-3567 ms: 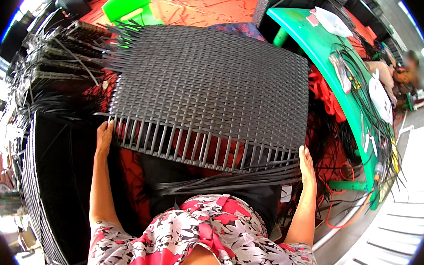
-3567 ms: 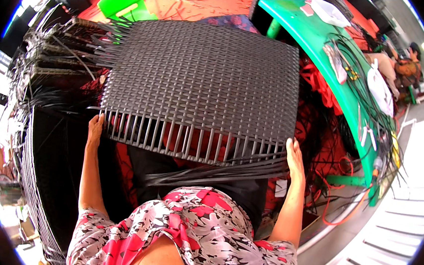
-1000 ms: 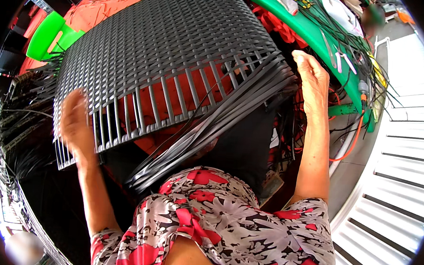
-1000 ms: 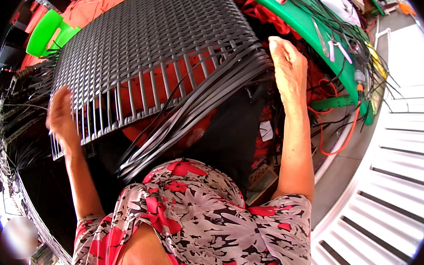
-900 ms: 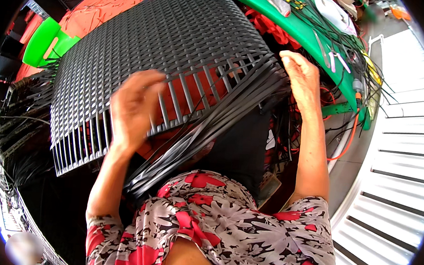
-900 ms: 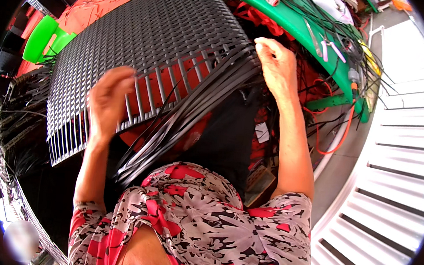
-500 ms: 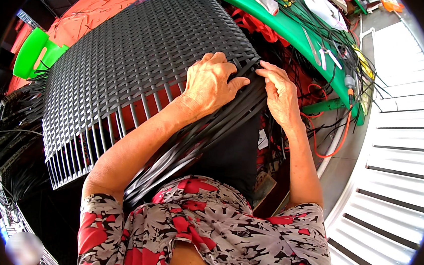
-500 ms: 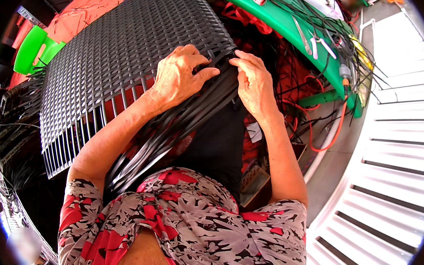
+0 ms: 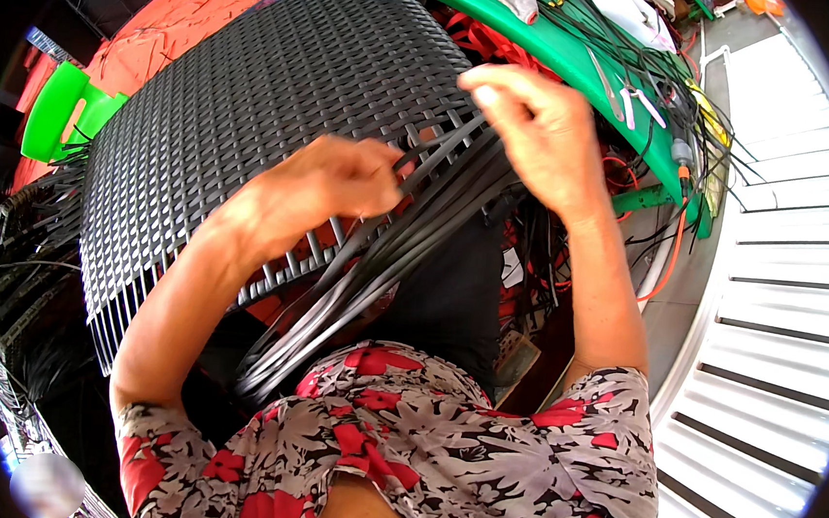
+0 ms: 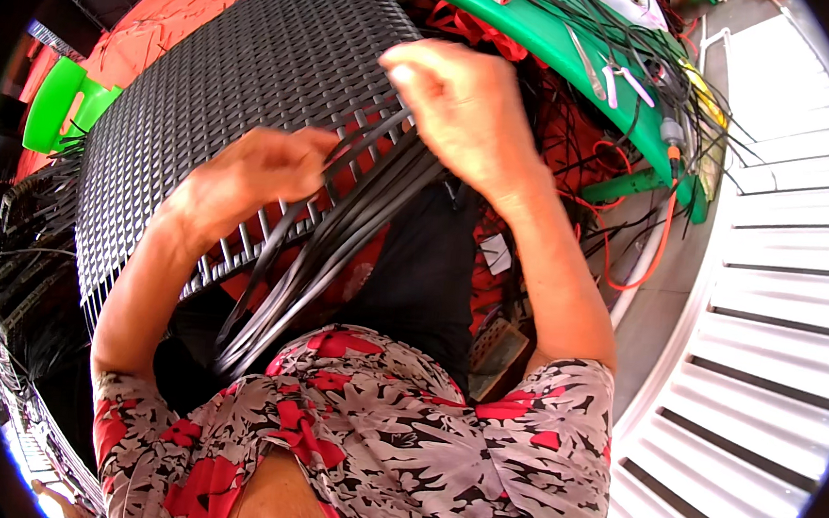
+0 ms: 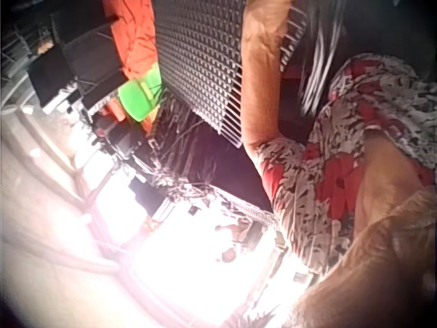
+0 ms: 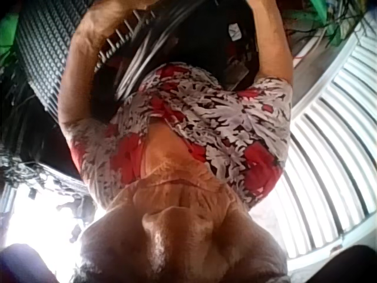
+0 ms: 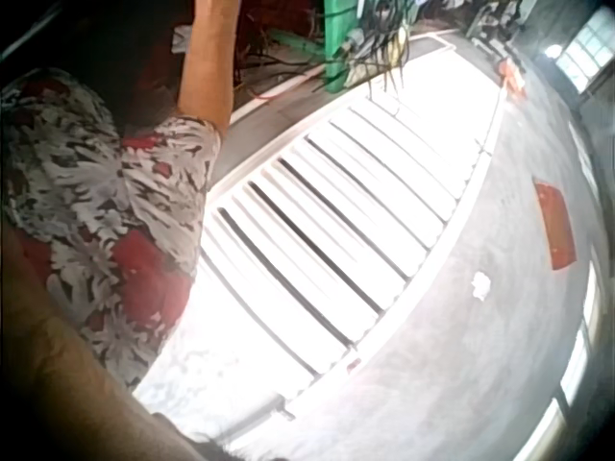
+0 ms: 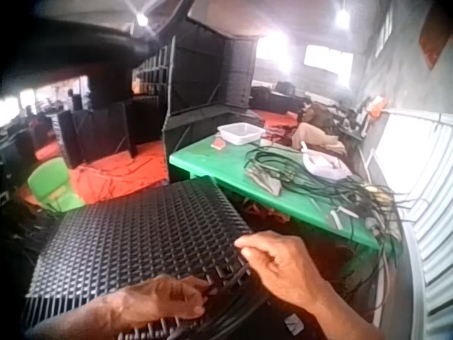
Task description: The person weaves synthetic rattan strips through a black plastic furniture frame by hand. They repeatedly thread the strips into the pre-existing grid of the frame and pull them tight.
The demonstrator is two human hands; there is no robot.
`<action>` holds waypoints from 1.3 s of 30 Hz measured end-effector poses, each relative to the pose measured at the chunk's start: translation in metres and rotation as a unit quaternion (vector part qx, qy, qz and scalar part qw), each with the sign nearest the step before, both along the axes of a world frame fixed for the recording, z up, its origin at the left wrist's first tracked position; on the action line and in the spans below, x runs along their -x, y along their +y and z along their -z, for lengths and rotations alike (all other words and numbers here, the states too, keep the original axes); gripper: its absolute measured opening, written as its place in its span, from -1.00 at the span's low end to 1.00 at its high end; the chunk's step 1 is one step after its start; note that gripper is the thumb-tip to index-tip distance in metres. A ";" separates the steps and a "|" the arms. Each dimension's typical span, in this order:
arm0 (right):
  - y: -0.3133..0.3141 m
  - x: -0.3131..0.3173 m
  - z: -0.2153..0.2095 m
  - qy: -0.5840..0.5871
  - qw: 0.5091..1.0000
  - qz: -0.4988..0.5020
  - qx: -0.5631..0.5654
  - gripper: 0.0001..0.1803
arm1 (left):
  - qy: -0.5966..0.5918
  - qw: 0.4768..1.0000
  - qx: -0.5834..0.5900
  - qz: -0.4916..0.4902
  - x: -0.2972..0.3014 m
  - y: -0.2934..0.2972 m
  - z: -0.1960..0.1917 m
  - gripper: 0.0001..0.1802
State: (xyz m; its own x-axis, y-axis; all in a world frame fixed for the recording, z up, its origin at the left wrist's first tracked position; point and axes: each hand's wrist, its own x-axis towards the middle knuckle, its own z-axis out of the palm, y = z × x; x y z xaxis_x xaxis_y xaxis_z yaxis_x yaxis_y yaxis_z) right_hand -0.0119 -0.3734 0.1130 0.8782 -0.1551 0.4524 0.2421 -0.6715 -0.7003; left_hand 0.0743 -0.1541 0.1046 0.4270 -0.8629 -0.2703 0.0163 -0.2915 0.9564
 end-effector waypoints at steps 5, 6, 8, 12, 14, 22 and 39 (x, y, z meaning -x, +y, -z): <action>0.075 -0.005 0.012 -0.062 0.976 -0.201 0.051 -0.86 | -0.164 0.984 -0.018 -0.073 0.026 0.076 -0.005 -0.80; 0.090 -0.006 0.017 -0.064 0.969 -0.236 0.042 -0.86 | -0.261 0.959 -0.003 -0.107 0.032 0.087 0.007 -0.87; 0.119 -0.003 0.020 -0.043 0.956 -0.275 0.089 -0.86 | -0.061 0.985 0.003 -0.164 0.048 0.100 -0.001 -0.85; 0.136 -0.004 0.006 0.060 0.929 -0.342 0.127 -0.88 | 0.164 0.951 -0.041 -0.258 0.065 0.120 -0.021 -0.77; 0.114 -0.005 -0.004 0.009 0.928 -0.349 0.130 -0.91 | 0.141 0.961 -0.043 -0.236 0.064 0.146 -0.025 -0.82; -0.050 0.025 -0.079 0.017 0.969 0.096 0.229 -0.80 | -0.019 0.969 -0.033 -0.244 0.064 0.175 -0.022 -0.79; 0.039 0.111 0.006 0.167 0.949 -0.124 0.238 -0.92 | -0.181 0.983 0.035 0.024 0.077 0.065 0.049 -0.89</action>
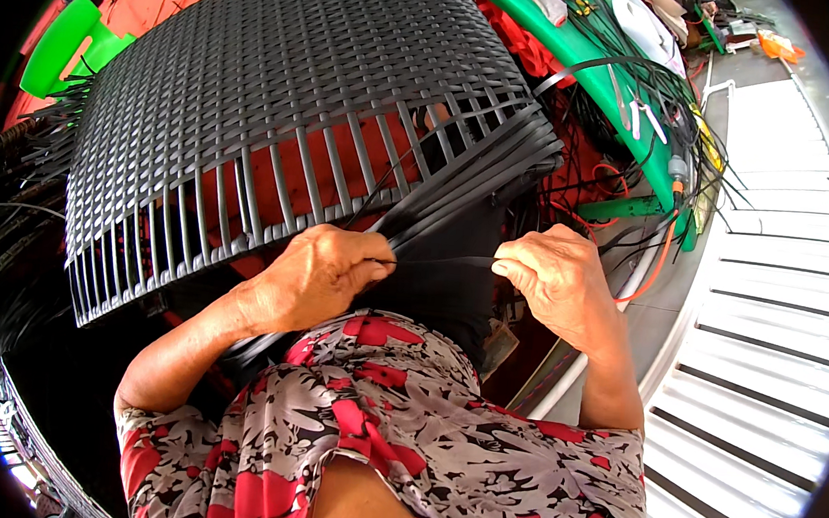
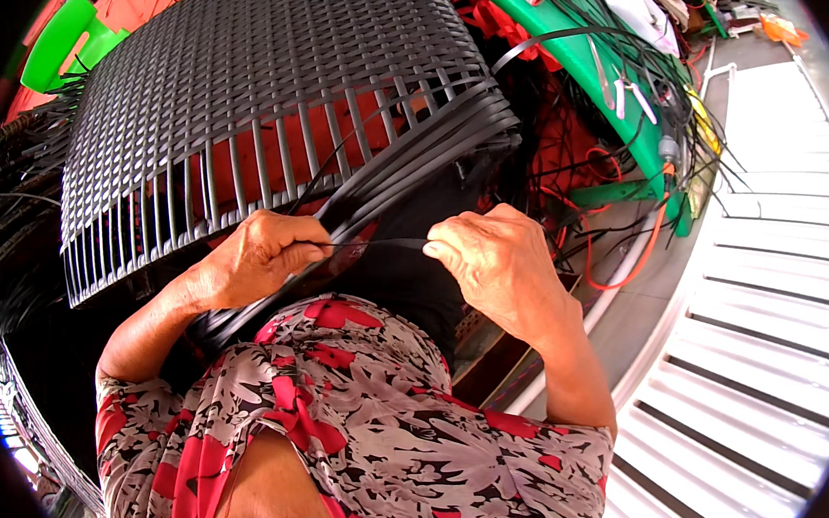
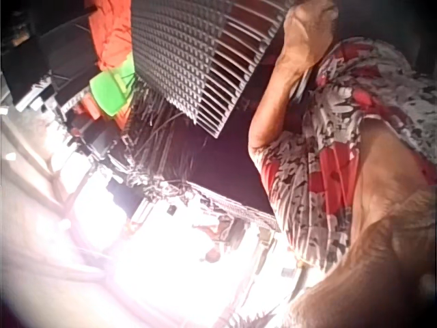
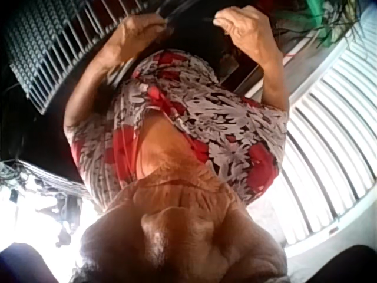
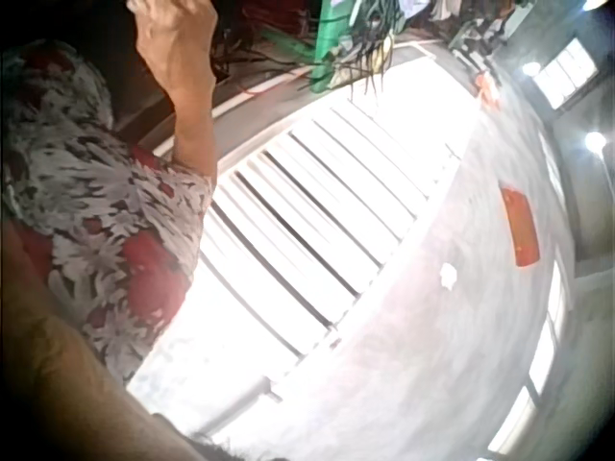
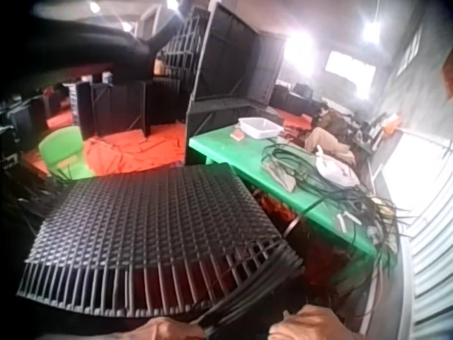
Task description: The person weaves synthetic rattan strips through a black plastic furniture frame by hand. They repeatedly thread the strips into the pre-existing grid of the frame and pull them tight.
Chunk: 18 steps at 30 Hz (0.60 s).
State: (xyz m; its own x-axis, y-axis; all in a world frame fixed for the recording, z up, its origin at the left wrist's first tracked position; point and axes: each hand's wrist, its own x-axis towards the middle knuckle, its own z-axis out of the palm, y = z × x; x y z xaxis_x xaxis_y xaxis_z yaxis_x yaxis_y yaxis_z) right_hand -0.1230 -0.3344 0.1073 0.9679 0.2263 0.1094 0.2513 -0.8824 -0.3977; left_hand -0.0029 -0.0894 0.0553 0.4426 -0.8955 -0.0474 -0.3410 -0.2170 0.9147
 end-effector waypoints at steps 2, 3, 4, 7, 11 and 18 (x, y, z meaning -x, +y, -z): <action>-0.003 0.005 0.021 -0.006 1.000 0.004 -0.027 -0.90 | -0.029 0.999 0.019 -0.025 0.001 0.005 0.017 -0.88; -0.004 0.006 0.031 -0.010 0.999 0.004 -0.042 -0.90 | -0.045 0.998 0.027 -0.041 0.001 0.008 0.021 -0.87; -0.010 0.003 0.041 -0.023 0.998 0.015 -0.065 -0.93 | -0.036 0.999 0.021 -0.020 0.001 0.014 0.021 -0.80; -0.035 -0.002 0.065 -0.168 0.948 0.219 -0.158 -0.92 | 0.123 0.991 0.008 -0.052 0.005 0.037 0.022 -0.74; -0.077 -0.015 0.096 -0.226 0.917 0.315 -0.091 -0.48 | 0.286 0.940 0.071 -0.174 0.013 0.082 0.052 -0.47; -0.098 -0.046 0.171 -0.106 0.910 0.348 -0.198 -0.60 | 0.411 0.793 0.257 -0.369 0.047 0.161 0.109 -0.41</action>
State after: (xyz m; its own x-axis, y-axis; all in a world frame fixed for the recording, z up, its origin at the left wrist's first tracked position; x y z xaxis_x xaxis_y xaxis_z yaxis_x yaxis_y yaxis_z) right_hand -0.0767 -0.4322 -0.0639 0.8098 -0.5311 0.2495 -0.2056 -0.6551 -0.7270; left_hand -0.0501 0.0721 -0.0536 0.8634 -0.4017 -0.3054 0.4637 0.3930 0.7941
